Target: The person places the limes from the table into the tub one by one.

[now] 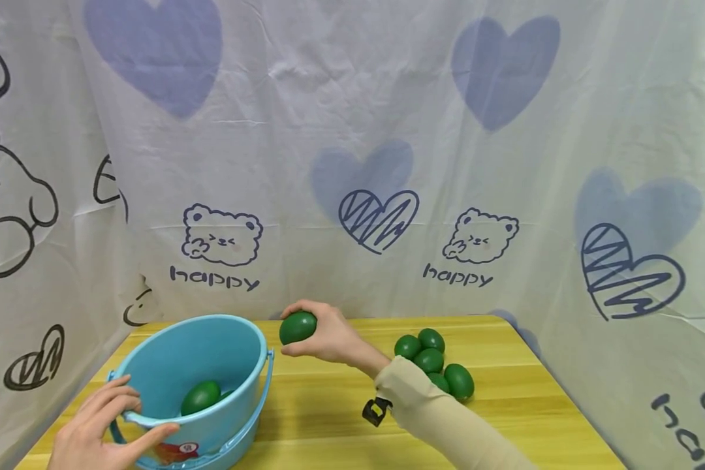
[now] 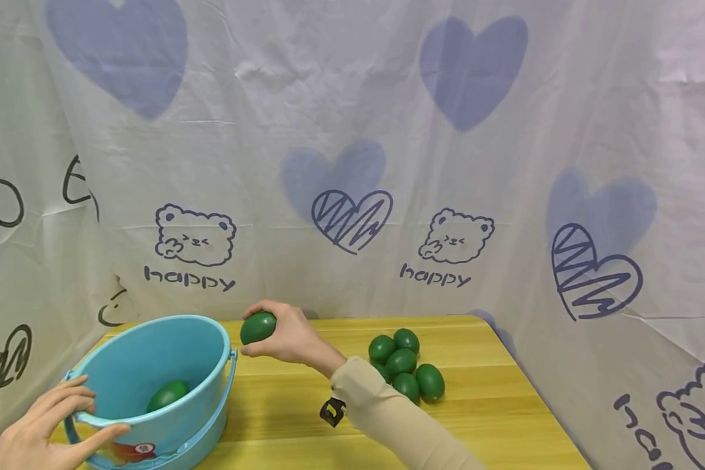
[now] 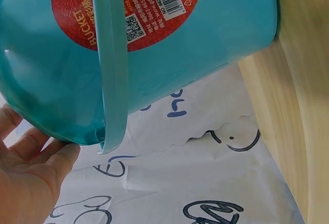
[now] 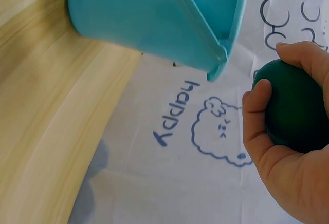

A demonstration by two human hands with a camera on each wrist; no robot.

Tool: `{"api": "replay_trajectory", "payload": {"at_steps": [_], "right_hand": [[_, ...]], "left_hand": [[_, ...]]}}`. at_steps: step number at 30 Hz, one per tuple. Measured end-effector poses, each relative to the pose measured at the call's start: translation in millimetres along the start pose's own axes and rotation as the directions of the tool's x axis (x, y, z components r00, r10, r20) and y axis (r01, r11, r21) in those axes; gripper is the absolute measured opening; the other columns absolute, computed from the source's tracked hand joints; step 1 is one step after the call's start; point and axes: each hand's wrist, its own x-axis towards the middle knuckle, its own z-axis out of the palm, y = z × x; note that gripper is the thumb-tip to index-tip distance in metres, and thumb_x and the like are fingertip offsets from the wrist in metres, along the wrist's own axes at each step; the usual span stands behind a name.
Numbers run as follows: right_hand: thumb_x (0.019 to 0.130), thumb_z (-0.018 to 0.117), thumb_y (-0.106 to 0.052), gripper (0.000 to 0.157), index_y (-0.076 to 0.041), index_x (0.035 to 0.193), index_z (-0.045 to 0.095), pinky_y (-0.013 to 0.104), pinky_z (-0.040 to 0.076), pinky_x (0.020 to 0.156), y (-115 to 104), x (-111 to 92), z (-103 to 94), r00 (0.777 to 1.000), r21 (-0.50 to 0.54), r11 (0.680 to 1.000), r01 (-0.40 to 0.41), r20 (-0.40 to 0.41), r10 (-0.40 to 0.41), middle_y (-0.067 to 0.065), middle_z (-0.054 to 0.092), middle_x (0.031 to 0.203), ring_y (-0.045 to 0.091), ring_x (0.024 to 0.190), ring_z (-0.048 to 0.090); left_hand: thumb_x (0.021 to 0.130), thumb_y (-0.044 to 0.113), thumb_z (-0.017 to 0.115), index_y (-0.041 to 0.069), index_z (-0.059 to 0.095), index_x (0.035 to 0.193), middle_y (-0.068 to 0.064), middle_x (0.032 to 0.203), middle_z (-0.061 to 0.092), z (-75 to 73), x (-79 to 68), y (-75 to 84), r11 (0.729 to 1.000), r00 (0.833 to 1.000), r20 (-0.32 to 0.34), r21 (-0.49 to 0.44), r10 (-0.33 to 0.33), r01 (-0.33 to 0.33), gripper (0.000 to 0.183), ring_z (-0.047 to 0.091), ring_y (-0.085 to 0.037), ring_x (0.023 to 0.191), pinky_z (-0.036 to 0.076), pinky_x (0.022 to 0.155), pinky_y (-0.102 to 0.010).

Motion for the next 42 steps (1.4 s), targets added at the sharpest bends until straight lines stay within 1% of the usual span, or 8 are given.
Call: {"api": "replay_trajectory", "payload": {"at_steps": [11,19,24,33,35,37,40,42], "right_hand": [[0.075,0.086,-0.026,0.047,-0.027,0.117,0.064,0.022,0.054,0.069,-19,11,25.9,0.998,-0.011,0.999,0.037,0.050,-0.036,-0.002,0.064,0.111,0.010,0.089,0.059],[0.074,0.087,-0.026,0.046,-0.030,0.115,0.064,0.021,0.053,0.067,-26,14,32.2,0.997,-0.030,0.999,0.037,0.074,-0.035,-0.003,0.063,0.112,0.010,0.088,0.058],[0.074,0.087,-0.027,0.047,-0.032,0.114,0.064,0.022,0.053,0.067,-29,16,34.0,0.994,-0.038,0.999,0.027,0.104,-0.023,-0.005,0.062,0.112,0.009,0.087,0.058],[0.072,0.087,-0.022,0.058,-0.027,0.116,0.048,0.021,0.053,0.064,-37,19,44.2,0.992,-0.061,0.997,-0.037,0.118,0.044,-0.001,0.061,0.113,0.008,0.085,0.059],[0.072,0.087,-0.023,0.056,-0.028,0.115,0.051,0.021,0.053,0.065,-38,20,45.5,0.993,-0.065,0.998,-0.026,0.117,0.033,-0.002,0.061,0.111,0.008,0.085,0.058],[0.073,0.087,-0.025,0.054,-0.029,0.115,0.054,0.021,0.052,0.066,-38,20,46.9,0.993,-0.067,0.998,-0.011,0.118,0.019,-0.005,0.061,0.108,0.007,0.085,0.058],[0.073,0.088,-0.030,0.052,-0.030,0.115,0.058,0.020,0.050,0.069,-38,21,48.5,0.992,-0.084,0.996,0.003,0.123,0.007,-0.007,0.061,0.106,0.005,0.085,0.057],[0.073,0.088,-0.032,0.052,-0.030,0.116,0.060,0.020,0.050,0.069,-38,22,48.9,0.992,-0.093,0.996,0.002,0.125,0.010,-0.008,0.062,0.106,0.005,0.085,0.056]], "left_hand": [[0.037,0.038,0.100,0.019,0.059,0.070,-0.004,0.089,0.066,0.8,-1.2,2.5,1.000,1.000,-0.013,-0.008,-0.024,0.024,0.055,0.029,0.032,0.108,0.016,0.086,0.009],[0.037,0.038,0.100,0.018,0.059,0.070,-0.005,0.088,0.066,1.3,0.1,2.2,1.000,1.000,-0.014,-0.010,-0.003,0.003,0.056,0.029,0.031,0.108,0.016,0.086,0.009],[0.040,0.040,0.099,0.019,0.059,0.071,-0.005,0.090,0.066,1.3,0.5,2.3,1.000,1.000,0.002,0.009,-0.009,0.009,0.055,0.036,0.025,0.108,0.019,0.087,0.008],[0.037,0.039,0.100,0.020,0.059,0.069,-0.006,0.090,0.067,1.2,-0.7,3.9,0.999,0.999,-0.013,0.018,-0.050,0.050,0.055,0.037,0.025,0.102,0.024,0.081,0.004],[0.037,0.041,0.100,0.020,0.059,0.069,-0.005,0.089,0.067,0.7,-0.6,4.0,0.998,0.998,-0.006,0.032,-0.060,0.060,0.055,0.042,0.020,0.103,0.031,0.079,0.000],[0.038,0.042,0.099,0.019,0.060,0.069,-0.005,0.089,0.067,0.0,-0.6,4.5,0.997,0.998,0.010,0.047,-0.068,0.067,0.056,0.053,0.006,0.107,0.042,0.083,-0.012],[0.039,0.046,0.099,0.018,0.060,0.070,-0.006,0.089,0.067,-1.0,-0.9,5.7,0.994,0.995,0.033,0.069,-0.090,0.087,0.057,0.060,-0.020,0.105,0.047,0.081,-0.026],[0.039,0.046,0.098,0.018,0.060,0.070,-0.005,0.089,0.067,-0.8,-0.6,6.1,0.994,0.995,0.033,0.069,-0.092,0.090,0.057,0.060,-0.017,0.106,0.046,0.081,-0.025]]}}
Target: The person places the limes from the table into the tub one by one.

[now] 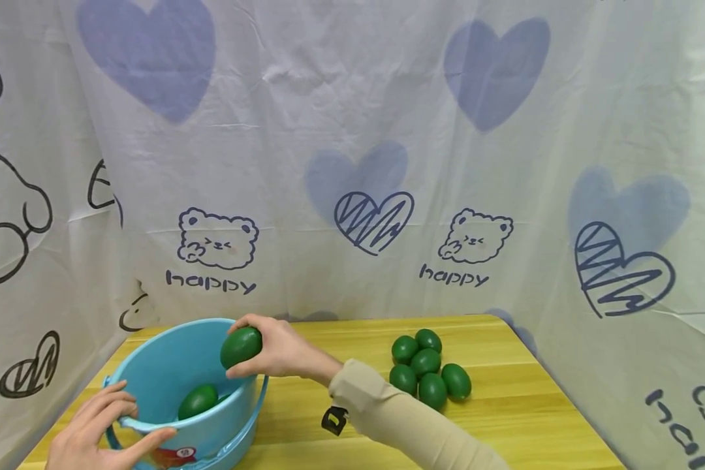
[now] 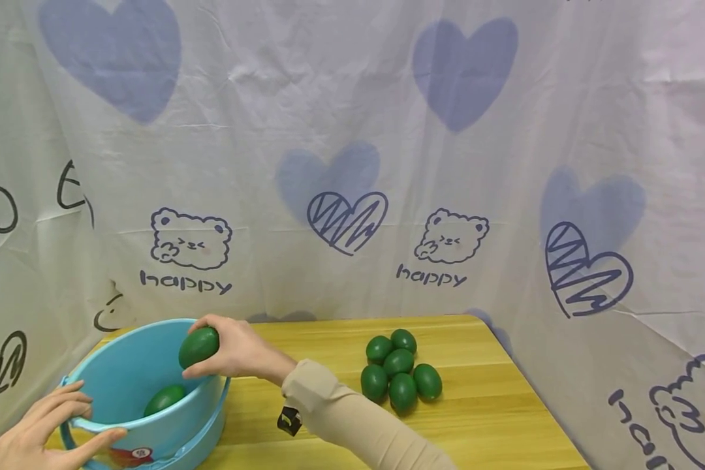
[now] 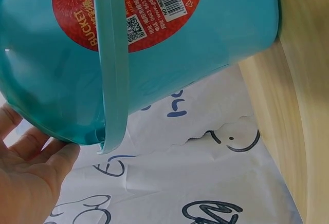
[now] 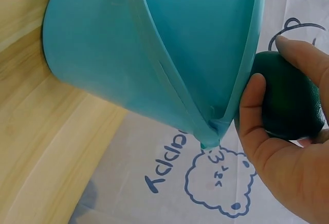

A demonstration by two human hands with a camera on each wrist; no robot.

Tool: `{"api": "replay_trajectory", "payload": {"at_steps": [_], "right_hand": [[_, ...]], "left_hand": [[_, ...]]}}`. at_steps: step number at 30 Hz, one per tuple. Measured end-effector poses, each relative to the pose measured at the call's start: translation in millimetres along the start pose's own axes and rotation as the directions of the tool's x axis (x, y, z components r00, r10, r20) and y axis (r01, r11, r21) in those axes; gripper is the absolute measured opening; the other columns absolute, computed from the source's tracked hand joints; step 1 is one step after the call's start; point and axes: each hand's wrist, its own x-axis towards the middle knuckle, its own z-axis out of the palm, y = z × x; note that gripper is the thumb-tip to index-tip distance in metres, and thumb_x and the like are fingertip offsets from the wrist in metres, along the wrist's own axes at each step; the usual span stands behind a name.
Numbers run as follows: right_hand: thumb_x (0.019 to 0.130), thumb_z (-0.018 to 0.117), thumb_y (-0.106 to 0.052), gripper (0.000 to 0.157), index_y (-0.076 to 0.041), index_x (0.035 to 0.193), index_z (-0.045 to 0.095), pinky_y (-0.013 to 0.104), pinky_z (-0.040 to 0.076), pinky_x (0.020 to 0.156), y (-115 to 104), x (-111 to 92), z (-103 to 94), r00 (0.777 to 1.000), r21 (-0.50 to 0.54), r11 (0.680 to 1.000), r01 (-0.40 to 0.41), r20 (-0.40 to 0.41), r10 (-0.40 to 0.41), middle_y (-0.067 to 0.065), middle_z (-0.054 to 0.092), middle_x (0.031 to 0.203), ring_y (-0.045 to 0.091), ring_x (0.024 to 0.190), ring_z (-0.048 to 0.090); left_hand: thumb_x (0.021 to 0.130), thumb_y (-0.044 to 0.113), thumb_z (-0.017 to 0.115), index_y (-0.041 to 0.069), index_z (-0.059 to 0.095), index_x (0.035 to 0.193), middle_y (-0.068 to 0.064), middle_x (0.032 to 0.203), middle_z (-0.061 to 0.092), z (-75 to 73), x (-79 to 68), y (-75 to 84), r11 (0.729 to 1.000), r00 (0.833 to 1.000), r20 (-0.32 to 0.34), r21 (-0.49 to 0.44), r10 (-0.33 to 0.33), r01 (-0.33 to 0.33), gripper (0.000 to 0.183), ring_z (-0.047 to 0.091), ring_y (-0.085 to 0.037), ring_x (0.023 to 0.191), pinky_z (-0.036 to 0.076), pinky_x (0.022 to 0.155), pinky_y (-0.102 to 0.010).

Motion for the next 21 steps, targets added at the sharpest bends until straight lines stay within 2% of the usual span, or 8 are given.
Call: {"api": "replay_trajectory", "payload": {"at_steps": [2,5,7,9,12,15,18,21], "right_hand": [[0.073,0.088,-0.033,0.053,-0.030,0.118,0.061,0.020,0.050,0.070,-0.6,-0.1,0.5,1.000,-0.004,1.000,-0.003,0.001,0.003,-0.008,0.062,0.107,0.004,0.085,0.056],[0.072,0.088,-0.033,0.054,-0.030,0.119,0.061,0.020,0.050,0.070,-1.7,-0.4,0.8,1.000,-0.005,1.000,-0.009,0.000,0.009,-0.008,0.062,0.107,0.004,0.085,0.056],[0.072,0.088,-0.034,0.054,-0.030,0.119,0.061,0.020,0.050,0.070,-2.3,-0.5,1.2,1.000,-0.010,1.000,-0.010,0.001,0.010,-0.008,0.062,0.108,0.004,0.085,0.056],[0.073,0.088,-0.034,0.054,-0.031,0.119,0.061,0.020,0.049,0.070,-2.5,-0.6,1.5,1.000,-0.011,1.000,-0.013,0.003,0.013,-0.008,0.062,0.108,0.004,0.085,0.056],[0.073,0.088,-0.033,0.054,-0.031,0.120,0.061,0.020,0.049,0.071,-2.4,-1.1,1.9,1.000,-0.004,1.000,-0.010,0.008,0.010,-0.009,0.062,0.110,0.004,0.086,0.055],[0.073,0.088,-0.032,0.054,-0.031,0.120,0.061,0.019,0.049,0.072,-2.4,-1.9,1.9,1.000,0.007,1.000,-0.005,0.013,0.005,-0.009,0.062,0.111,0.004,0.088,0.055],[0.074,0.087,-0.033,0.053,-0.031,0.120,0.061,0.019,0.050,0.074,-2.2,-2.5,1.6,1.000,0.011,1.000,-0.001,0.019,0.001,-0.009,0.062,0.114,0.004,0.091,0.056],[0.076,0.086,-0.032,0.049,-0.030,0.118,0.062,0.020,0.052,0.079,-1.5,-3.2,1.7,1.000,0.034,0.999,0.002,0.029,-0.003,-0.009,0.064,0.118,0.006,0.100,0.060]], "left_hand": [[0.038,0.045,0.099,0.019,0.060,0.069,-0.004,0.088,0.067,0.3,-0.3,-0.4,1.000,1.000,-0.013,-0.012,0.005,-0.005,0.056,0.054,0.004,0.109,0.041,0.079,-0.012],[0.038,0.043,0.099,0.021,0.059,0.069,-0.003,0.087,0.067,0.7,-0.5,-0.8,1.000,0.999,-0.028,-0.022,0.014,-0.015,0.055,0.039,0.024,0.103,0.038,0.077,-0.009],[0.038,0.043,0.099,0.019,0.060,0.069,-0.005,0.088,0.067,0.1,-0.5,-0.2,1.000,1.000,-0.020,-0.018,0.009,-0.009,0.056,0.049,0.014,0.108,0.045,0.082,-0.018],[0.039,0.043,0.099,0.017,0.060,0.070,-0.006,0.090,0.067,-0.5,-0.6,0.5,1.000,1.000,-0.005,-0.006,-0.005,0.005,0.056,0.058,-0.006,0.109,0.048,0.083,-0.034],[0.040,0.044,0.099,0.015,0.061,0.071,-0.009,0.092,0.067,-0.8,-1.0,1.4,1.000,1.000,0.010,0.002,-0.021,0.021,0.058,0.059,-0.031,0.103,0.045,0.081,-0.048],[0.039,0.045,0.099,0.017,0.061,0.071,-0.006,0.091,0.068,0.2,-1.2,0.7,1.000,1.000,-0.003,-0.005,-0.029,0.029,0.057,0.059,-0.013,0.108,0.048,0.087,-0.028],[0.037,0.046,0.099,0.019,0.061,0.071,-0.004,0.090,0.068,1.1,-0.9,-0.2,1.000,0.999,-0.028,-0.014,-0.023,0.022,0.057,0.049,0.013,0.106,0.035,0.081,-0.003],[0.036,0.045,0.099,0.019,0.062,0.071,-0.004,0.090,0.068,1.9,-0.1,-0.6,0.999,0.999,-0.044,-0.035,0.000,-0.002,0.057,0.037,0.026,0.103,0.025,0.080,0.004]]}}
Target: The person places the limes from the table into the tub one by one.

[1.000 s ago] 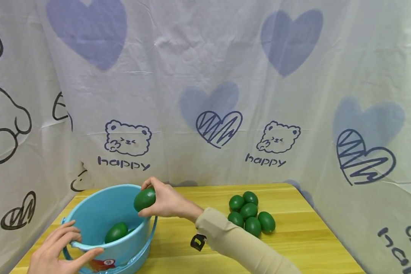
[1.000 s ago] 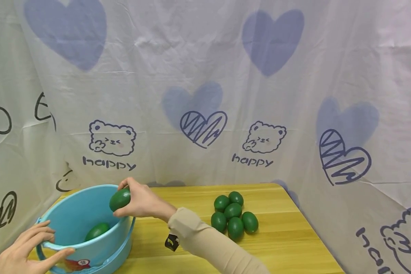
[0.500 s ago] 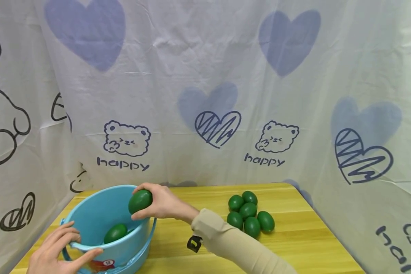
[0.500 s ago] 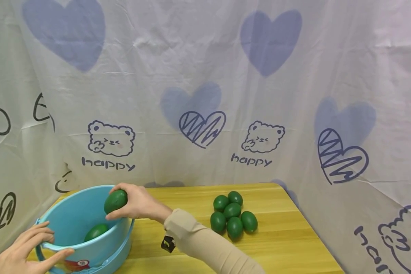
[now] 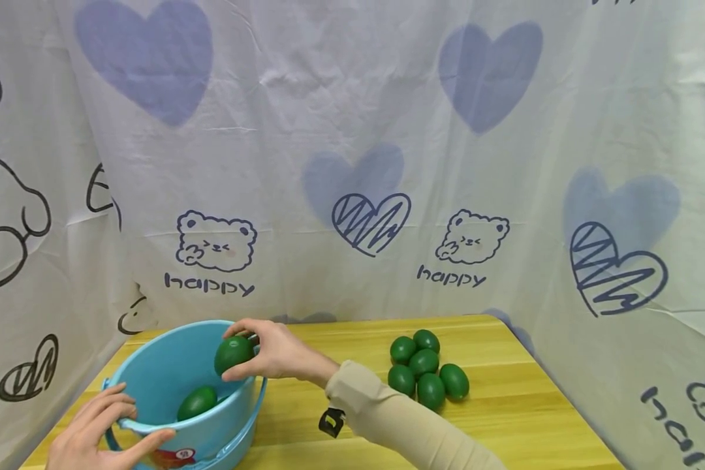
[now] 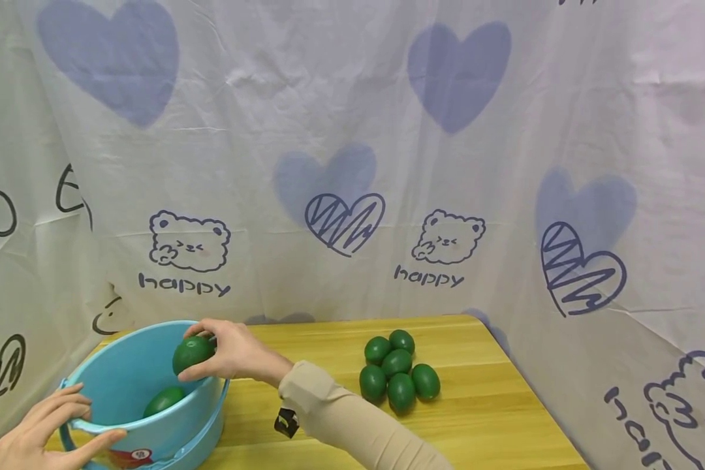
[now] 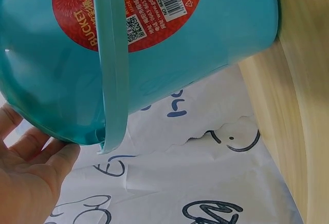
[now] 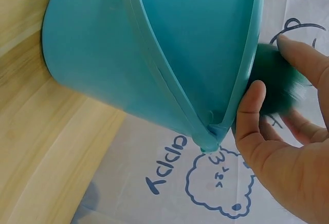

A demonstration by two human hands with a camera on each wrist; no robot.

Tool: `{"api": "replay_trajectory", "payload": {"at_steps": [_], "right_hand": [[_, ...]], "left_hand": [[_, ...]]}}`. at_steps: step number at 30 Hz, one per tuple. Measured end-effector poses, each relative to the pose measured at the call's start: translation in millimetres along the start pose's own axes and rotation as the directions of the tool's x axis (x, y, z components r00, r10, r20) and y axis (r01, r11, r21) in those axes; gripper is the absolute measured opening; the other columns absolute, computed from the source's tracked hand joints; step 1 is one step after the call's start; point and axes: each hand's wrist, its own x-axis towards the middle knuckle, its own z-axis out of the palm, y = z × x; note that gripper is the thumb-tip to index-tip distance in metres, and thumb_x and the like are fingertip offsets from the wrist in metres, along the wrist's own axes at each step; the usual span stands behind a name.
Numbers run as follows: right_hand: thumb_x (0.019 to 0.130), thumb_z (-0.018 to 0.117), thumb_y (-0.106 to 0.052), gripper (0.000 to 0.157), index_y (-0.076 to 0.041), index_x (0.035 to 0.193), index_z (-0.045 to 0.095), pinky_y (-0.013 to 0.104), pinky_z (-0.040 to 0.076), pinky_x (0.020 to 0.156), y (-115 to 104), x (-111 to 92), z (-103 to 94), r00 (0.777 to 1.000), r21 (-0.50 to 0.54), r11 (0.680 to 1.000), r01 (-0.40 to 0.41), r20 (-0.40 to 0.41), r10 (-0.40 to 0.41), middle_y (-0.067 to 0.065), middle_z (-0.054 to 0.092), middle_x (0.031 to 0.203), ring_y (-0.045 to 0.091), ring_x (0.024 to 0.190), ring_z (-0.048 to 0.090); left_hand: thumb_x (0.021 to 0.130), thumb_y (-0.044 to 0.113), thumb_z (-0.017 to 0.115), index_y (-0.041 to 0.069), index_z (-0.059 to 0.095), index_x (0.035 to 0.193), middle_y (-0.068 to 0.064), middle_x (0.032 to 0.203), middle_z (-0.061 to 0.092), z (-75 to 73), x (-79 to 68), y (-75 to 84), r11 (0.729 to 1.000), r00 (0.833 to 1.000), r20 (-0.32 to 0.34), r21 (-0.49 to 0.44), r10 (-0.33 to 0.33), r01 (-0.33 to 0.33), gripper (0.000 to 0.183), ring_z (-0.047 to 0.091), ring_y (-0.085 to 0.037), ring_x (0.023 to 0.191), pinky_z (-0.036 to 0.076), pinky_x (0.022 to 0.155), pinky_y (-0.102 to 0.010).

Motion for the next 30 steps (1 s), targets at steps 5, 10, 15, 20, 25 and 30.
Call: {"api": "replay_trajectory", "payload": {"at_steps": [5,10,15,20,25,30], "right_hand": [[0.080,0.082,-0.031,0.037,-0.026,0.113,0.065,0.020,0.052,0.083,3,-1,1.2,1.000,0.047,0.999,0.009,0.004,-0.009,-0.011,0.067,0.114,0.005,0.106,0.064],[0.083,0.079,-0.030,0.027,-0.024,0.107,0.068,0.018,0.052,0.081,5,-3,1.2,0.999,0.082,0.996,0.030,-0.021,-0.028,-0.013,0.068,0.105,-0.001,0.098,0.062],[0.087,0.075,-0.029,0.019,-0.022,0.105,0.070,0.018,0.050,0.081,9,-8,2.6,0.996,0.153,0.986,0.061,-0.069,-0.051,-0.015,0.067,0.099,-0.001,0.094,0.061],[0.089,0.073,-0.026,0.017,-0.018,0.104,0.071,0.020,0.050,0.076,18,-16,3.8,0.991,0.233,0.971,0.053,-0.136,-0.022,-0.010,0.068,0.099,0.000,0.092,0.059],[0.090,0.072,-0.024,0.017,-0.013,0.103,0.071,0.020,0.053,0.072,33,-22,3.3,0.985,0.273,0.961,0.054,-0.175,-0.006,-0.007,0.069,0.096,0.001,0.088,0.060],[0.091,0.071,-0.021,0.017,-0.011,0.105,0.071,0.022,0.056,0.068,51,-28,-0.8,0.982,0.327,0.943,0.055,-0.190,0.009,-0.003,0.070,0.096,0.005,0.084,0.063]], "left_hand": [[0.034,0.041,0.100,0.019,0.062,0.070,-0.003,0.089,0.068,1.8,-0.1,-0.6,0.999,0.999,-0.020,-0.038,0.026,-0.027,0.057,0.034,0.029,0.104,0.022,0.082,0.007],[0.034,0.041,0.100,0.020,0.062,0.070,-0.003,0.089,0.067,2.0,-0.4,-1.0,0.999,0.999,-0.020,-0.037,0.027,-0.028,0.057,0.032,0.030,0.103,0.024,0.080,0.006],[0.034,0.040,0.101,0.020,0.061,0.070,-0.003,0.089,0.067,1.8,0.1,-0.3,0.999,0.999,-0.024,-0.039,0.022,-0.023,0.057,0.032,0.031,0.102,0.025,0.080,0.006],[0.032,0.039,0.101,0.019,0.062,0.070,-0.003,0.089,0.068,1.5,0.2,0.5,0.999,1.000,-0.024,-0.034,0.009,-0.010,0.058,0.031,0.031,0.102,0.023,0.081,0.008],[0.033,0.041,0.101,0.018,0.062,0.071,-0.004,0.092,0.069,0.9,-0.3,0.8,1.000,1.000,-0.014,-0.023,-0.017,0.017,0.059,0.031,0.031,0.101,0.021,0.080,0.008],[0.034,0.041,0.101,0.018,0.062,0.071,-0.004,0.093,0.068,1.0,-0.6,1.7,0.999,0.999,-0.011,-0.022,-0.031,0.031,0.059,0.033,0.029,0.103,0.019,0.082,0.008]]}}
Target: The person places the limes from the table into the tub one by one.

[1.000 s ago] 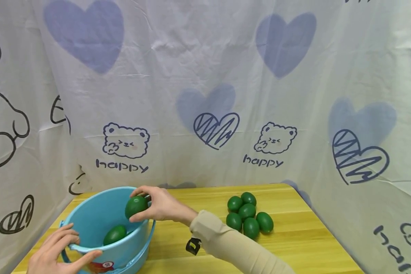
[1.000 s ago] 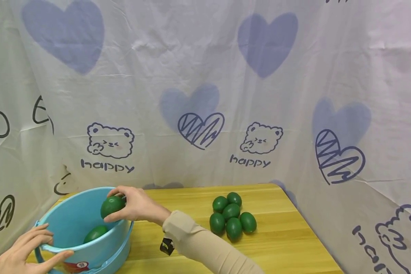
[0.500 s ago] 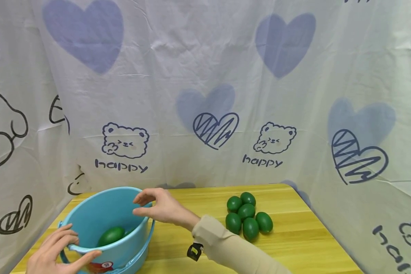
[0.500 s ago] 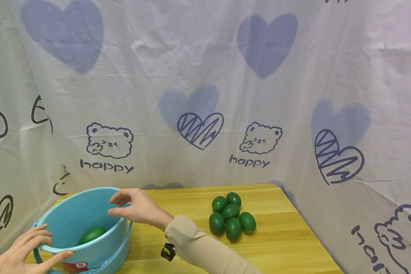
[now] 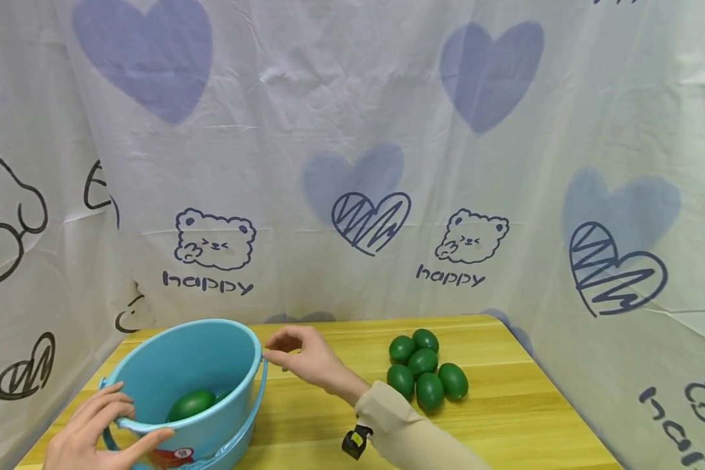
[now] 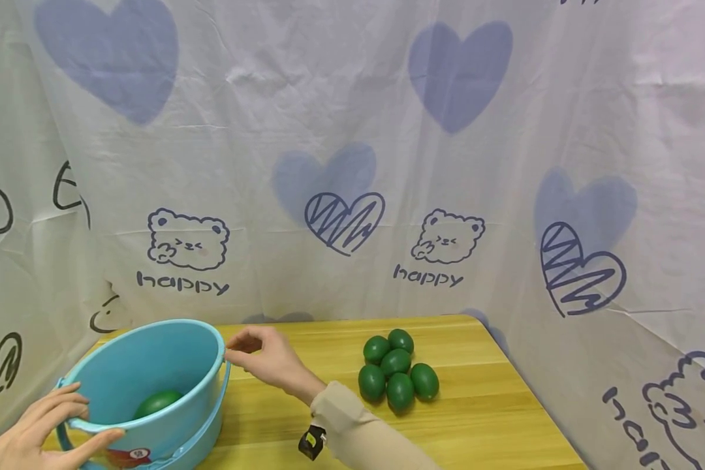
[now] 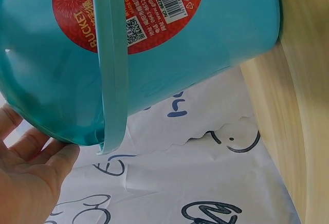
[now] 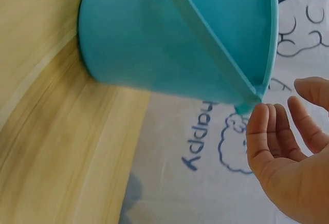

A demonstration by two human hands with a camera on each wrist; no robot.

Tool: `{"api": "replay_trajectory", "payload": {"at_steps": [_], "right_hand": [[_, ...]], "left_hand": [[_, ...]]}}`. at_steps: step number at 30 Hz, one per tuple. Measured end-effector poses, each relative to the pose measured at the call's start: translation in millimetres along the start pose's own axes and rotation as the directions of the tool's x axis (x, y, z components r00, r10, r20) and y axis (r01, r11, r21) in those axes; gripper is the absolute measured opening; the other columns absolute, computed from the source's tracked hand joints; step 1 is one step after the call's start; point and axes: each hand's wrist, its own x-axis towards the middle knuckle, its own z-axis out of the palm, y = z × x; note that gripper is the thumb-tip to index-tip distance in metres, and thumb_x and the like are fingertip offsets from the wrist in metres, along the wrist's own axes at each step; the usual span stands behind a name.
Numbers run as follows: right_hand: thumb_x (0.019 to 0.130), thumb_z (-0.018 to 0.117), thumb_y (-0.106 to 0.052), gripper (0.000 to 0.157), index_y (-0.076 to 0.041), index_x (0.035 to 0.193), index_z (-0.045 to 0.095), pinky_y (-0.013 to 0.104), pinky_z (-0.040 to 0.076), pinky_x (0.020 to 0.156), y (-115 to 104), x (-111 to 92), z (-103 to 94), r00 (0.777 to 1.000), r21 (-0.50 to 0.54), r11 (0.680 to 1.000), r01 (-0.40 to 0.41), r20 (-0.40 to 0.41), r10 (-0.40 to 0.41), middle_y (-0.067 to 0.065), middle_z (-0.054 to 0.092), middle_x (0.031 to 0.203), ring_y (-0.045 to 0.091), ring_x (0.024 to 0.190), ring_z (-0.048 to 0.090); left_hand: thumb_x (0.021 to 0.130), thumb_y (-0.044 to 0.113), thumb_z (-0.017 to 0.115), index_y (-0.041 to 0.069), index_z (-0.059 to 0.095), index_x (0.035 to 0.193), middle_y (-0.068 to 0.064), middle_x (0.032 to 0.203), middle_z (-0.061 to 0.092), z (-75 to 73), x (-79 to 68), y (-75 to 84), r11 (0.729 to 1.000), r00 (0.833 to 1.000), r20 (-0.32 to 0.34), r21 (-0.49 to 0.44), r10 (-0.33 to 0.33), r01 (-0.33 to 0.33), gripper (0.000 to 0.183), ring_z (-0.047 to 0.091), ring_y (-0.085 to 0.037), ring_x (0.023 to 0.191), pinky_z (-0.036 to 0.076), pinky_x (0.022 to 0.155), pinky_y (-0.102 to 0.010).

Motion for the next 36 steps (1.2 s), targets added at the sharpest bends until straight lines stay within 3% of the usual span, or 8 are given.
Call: {"api": "replay_trajectory", "payload": {"at_steps": [10,15,25,29,36], "right_hand": [[0.093,0.068,-0.025,0.015,-0.015,0.104,0.070,0.025,0.056,0.069,21,-18,-31.1,0.996,-0.052,0.995,-0.087,-0.015,0.086,-0.002,0.069,0.099,0.011,0.085,0.063],[0.094,0.068,-0.028,0.015,-0.018,0.105,0.070,0.026,0.057,0.070,29,-29,-44.3,0.993,-0.091,0.989,-0.119,-0.015,0.118,-0.003,0.068,0.101,0.014,0.090,0.063],[0.095,0.066,-0.029,0.014,-0.020,0.106,0.070,0.027,0.056,0.071,41,-48,-80.9,0.991,-0.218,0.968,-0.127,-0.060,0.117,-0.003,0.069,0.102,0.017,0.092,0.064],[0.095,0.066,-0.029,0.013,-0.021,0.105,0.070,0.028,0.056,0.072,45,-57,-97.8,0.990,-0.315,0.939,-0.136,-0.076,0.118,-0.004,0.069,0.101,0.015,0.093,0.064],[0.095,0.065,-0.026,0.014,-0.018,0.105,0.070,0.032,0.054,0.077,57,-74,-130.3,0.990,-0.513,0.848,-0.133,-0.106,0.092,-0.003,0.070,0.099,0.013,0.090,0.064]], "left_hand": [[0.035,0.039,0.101,0.022,0.059,0.068,-0.001,0.085,0.065,1.4,0.6,3.2,0.999,0.999,-0.012,-0.022,0.029,-0.030,0.056,0.031,0.032,0.104,0.021,0.082,0.008],[0.034,0.033,0.101,0.019,0.060,0.068,-0.004,0.086,0.066,1.6,1.8,1.1,0.998,0.998,-0.023,-0.046,0.050,-0.051,0.055,0.032,0.031,0.105,0.021,0.084,0.009],[0.034,0.035,0.101,0.020,0.061,0.070,-0.004,0.088,0.067,3.0,1.4,0.2,0.998,0.999,-0.020,-0.041,0.044,-0.045,0.056,0.032,0.031,0.104,0.020,0.084,0.009],[0.032,0.032,0.102,0.016,0.062,0.071,-0.006,0.088,0.067,3.3,0.5,1.3,0.998,0.998,-0.033,-0.037,0.048,-0.049,0.058,0.036,0.028,0.105,0.020,0.086,0.009],[0.028,0.029,0.102,0.010,0.063,0.071,-0.011,0.086,0.068,5.0,0.9,-1.7,0.997,0.996,-0.062,-0.040,0.057,-0.060,0.060,0.035,0.027,0.103,0.020,0.086,0.009]]}}
